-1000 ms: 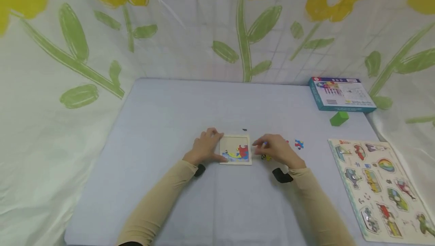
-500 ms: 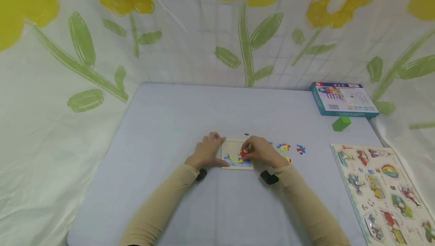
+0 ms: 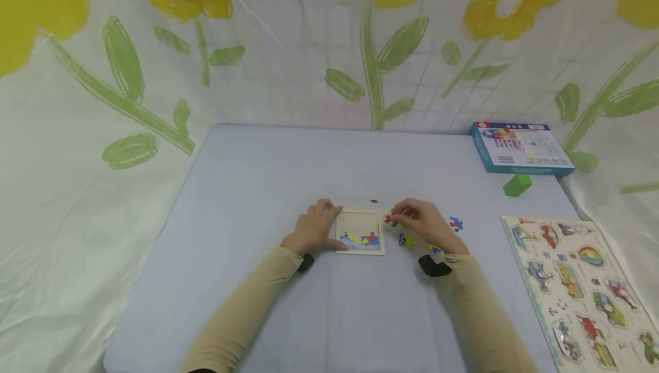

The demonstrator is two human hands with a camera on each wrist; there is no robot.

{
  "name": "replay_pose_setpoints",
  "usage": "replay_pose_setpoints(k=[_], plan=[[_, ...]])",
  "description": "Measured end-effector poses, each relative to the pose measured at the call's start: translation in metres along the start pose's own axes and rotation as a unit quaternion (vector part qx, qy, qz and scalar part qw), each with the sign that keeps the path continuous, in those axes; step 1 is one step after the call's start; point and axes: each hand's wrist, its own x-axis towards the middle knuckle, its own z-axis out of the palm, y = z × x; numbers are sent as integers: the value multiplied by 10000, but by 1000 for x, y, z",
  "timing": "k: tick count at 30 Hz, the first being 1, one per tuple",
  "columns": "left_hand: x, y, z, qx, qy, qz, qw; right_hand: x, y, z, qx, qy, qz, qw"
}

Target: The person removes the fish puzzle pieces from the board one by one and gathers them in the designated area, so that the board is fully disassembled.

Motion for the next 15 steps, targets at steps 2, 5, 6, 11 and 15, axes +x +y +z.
replay_pose_setpoints(k=[2,5,6,11,15], plan=[[1,-1,0,19,19,-31,10000,-14,10,-24,16,93,335,9994],[2,-4,1,29,59,-127,9999,-36,27,-58,-195,-11,925,9955],[2,-5,1,-2,51,-158,9999,-44,33,-66,-307,-112,1122,9931],[2,-7,2,-81,32,-126,9999,-70,56,-85,-581,-747,1609,9824],[3,-5,3,-63,23,-10,10000,-77,59,-77,-966,-676,1501,9816]])
